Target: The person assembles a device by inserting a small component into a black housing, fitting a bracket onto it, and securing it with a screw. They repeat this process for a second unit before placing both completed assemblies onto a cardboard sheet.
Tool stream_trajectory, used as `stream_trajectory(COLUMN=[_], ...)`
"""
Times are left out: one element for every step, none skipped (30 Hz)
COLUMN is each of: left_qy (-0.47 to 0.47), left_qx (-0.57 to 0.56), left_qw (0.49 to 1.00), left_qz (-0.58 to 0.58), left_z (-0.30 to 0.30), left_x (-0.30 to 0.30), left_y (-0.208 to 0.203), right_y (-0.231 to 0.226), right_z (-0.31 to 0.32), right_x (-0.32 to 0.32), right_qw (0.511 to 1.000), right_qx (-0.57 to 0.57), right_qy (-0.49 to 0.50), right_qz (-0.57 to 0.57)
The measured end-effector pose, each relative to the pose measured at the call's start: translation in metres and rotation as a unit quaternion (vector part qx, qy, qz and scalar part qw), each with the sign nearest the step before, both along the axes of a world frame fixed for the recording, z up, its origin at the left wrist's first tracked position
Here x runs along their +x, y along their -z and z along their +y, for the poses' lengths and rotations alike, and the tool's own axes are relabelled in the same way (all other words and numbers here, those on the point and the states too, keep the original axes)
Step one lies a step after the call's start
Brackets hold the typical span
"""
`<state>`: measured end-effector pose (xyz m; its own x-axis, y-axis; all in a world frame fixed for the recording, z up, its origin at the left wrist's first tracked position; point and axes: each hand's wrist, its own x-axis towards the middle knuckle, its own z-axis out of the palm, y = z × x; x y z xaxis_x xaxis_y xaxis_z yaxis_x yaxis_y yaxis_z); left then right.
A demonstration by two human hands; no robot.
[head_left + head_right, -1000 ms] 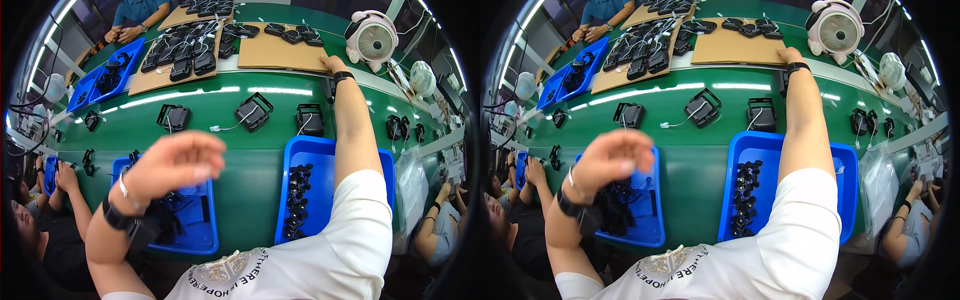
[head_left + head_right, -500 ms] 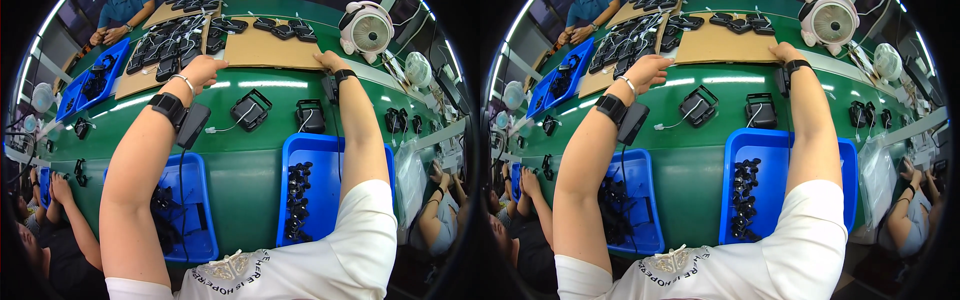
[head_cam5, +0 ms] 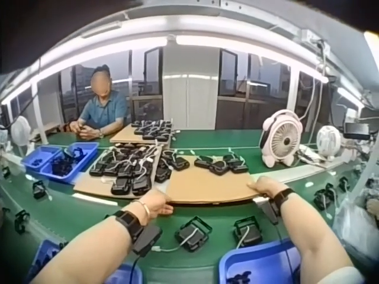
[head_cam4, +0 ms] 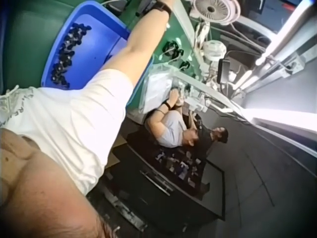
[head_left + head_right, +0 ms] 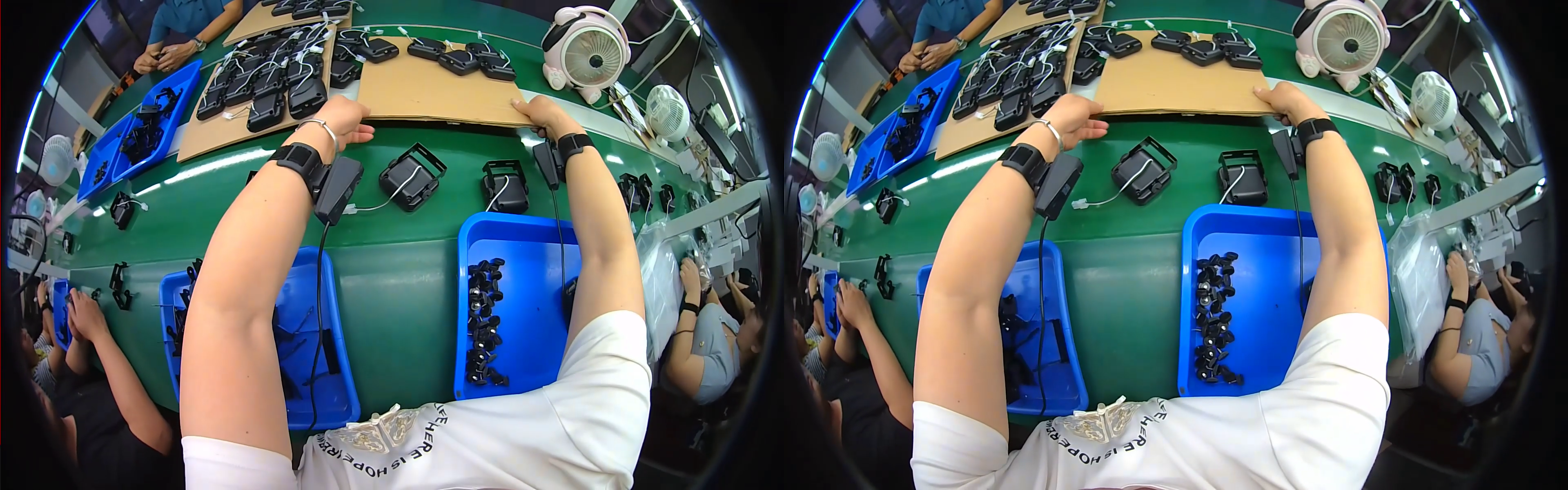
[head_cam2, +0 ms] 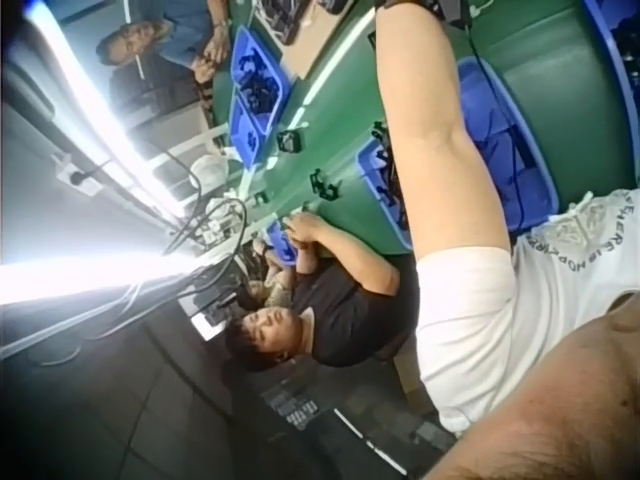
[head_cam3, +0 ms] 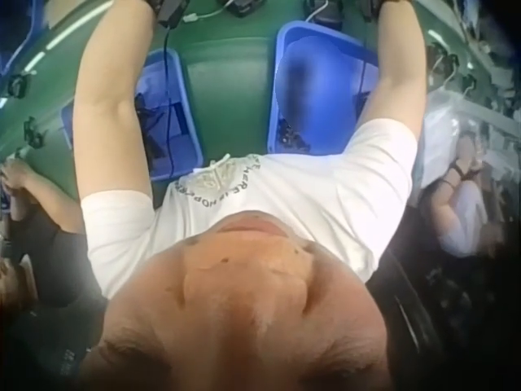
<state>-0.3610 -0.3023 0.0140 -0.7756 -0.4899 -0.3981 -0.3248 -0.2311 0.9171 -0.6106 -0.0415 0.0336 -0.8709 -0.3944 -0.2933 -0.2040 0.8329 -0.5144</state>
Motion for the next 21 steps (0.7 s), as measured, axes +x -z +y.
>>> stream_trajectory(left_qy=[-0.003,-0.006,-0.01,-0.009,-0.008,-0.008,-0.008,-0.005,-0.009,-0.013,-0.016,-0.014,-0.015,-0.016,-0.018,-0.018,-0.024,-0.03,-0.036,-0.039,-0.049], left_qx=[-0.021,-0.042,-0.064,-0.063,-0.066,-0.069,-0.072,-0.071,-0.074,-0.078,-0.082,-0.082,-0.077,-0.073,-0.07,-0.07,-0.062,-0.054,-0.045,-0.047,-0.045], left_qw=[1.0,0.999,0.998,0.998,0.997,0.997,0.997,0.997,0.996,0.996,0.995,0.995,0.995,0.996,0.996,0.996,0.997,0.998,0.998,0.998,0.998], left_qz=[-0.008,-0.017,-0.026,-0.026,-0.03,-0.034,-0.039,-0.039,-0.044,-0.05,-0.057,-0.057,-0.054,-0.05,-0.045,-0.044,-0.034,-0.025,-0.015,-0.014,-0.006], left_z=[-0.004,-0.007,-0.009,-0.01,-0.009,-0.009,-0.007,-0.007,-0.006,-0.006,-0.006,-0.007,-0.009,-0.011,-0.011,-0.01,-0.009,-0.008,-0.006,-0.007,-0.007], left_x=[0.001,0.002,0.004,0.005,0.006,0.007,0.008,0.009,0.011,0.012,0.014,0.016,0.017,0.019,0.019,0.019,0.018,0.017,0.016,0.017,0.018], left_y=[0.0,0.0,0.001,0.002,0.0,-0.002,-0.003,-0.004,-0.004,-0.004,-0.004,-0.004,-0.004,-0.005,-0.006,-0.007,-0.007,-0.008,-0.009,-0.008,-0.008], right_y=[-0.001,-0.005,-0.008,-0.009,-0.008,-0.007,-0.005,-0.004,-0.004,-0.004,-0.005,-0.005,-0.004,-0.001,-0.001,-0.001,-0.002,-0.002,-0.004,-0.005,-0.002], right_z=[0.001,0.0,0.0,0.0,0.002,0.005,0.007,0.009,0.01,0.01,0.011,0.013,0.014,0.016,0.015,0.015,0.016,0.016,0.017,0.014,0.012], right_x=[0.004,0.011,0.018,0.023,0.025,0.027,0.029,0.03,0.031,0.034,0.036,0.037,0.037,0.035,0.034,0.034,0.034,0.033,0.033,0.034,0.033], right_qw=[1.0,1.0,1.0,1.0,1.0,1.0,1.0,1.0,1.0,1.0,1.0,1.0,1.0,1.0,0.999,0.999,0.999,0.998,0.996,0.993,0.994], right_qx=[0.002,0.003,0.005,0.006,0.008,0.007,0.005,0.004,0.005,0.003,0.0,-0.002,-0.002,-0.016,-0.03,-0.044,-0.044,-0.051,-0.058,-0.067,-0.069], right_qy=[0.003,-0.004,-0.012,-0.02,-0.018,-0.017,-0.016,-0.015,-0.013,-0.014,-0.014,-0.015,-0.013,-0.012,-0.012,-0.013,-0.013,0.006,0.025,0.041,0.037], right_qz=[0.001,0.007,0.013,0.018,0.019,0.019,0.019,0.019,0.019,0.012,0.005,-0.002,-0.003,-0.011,-0.018,-0.025,-0.024,-0.043,-0.063,-0.083,-0.082])
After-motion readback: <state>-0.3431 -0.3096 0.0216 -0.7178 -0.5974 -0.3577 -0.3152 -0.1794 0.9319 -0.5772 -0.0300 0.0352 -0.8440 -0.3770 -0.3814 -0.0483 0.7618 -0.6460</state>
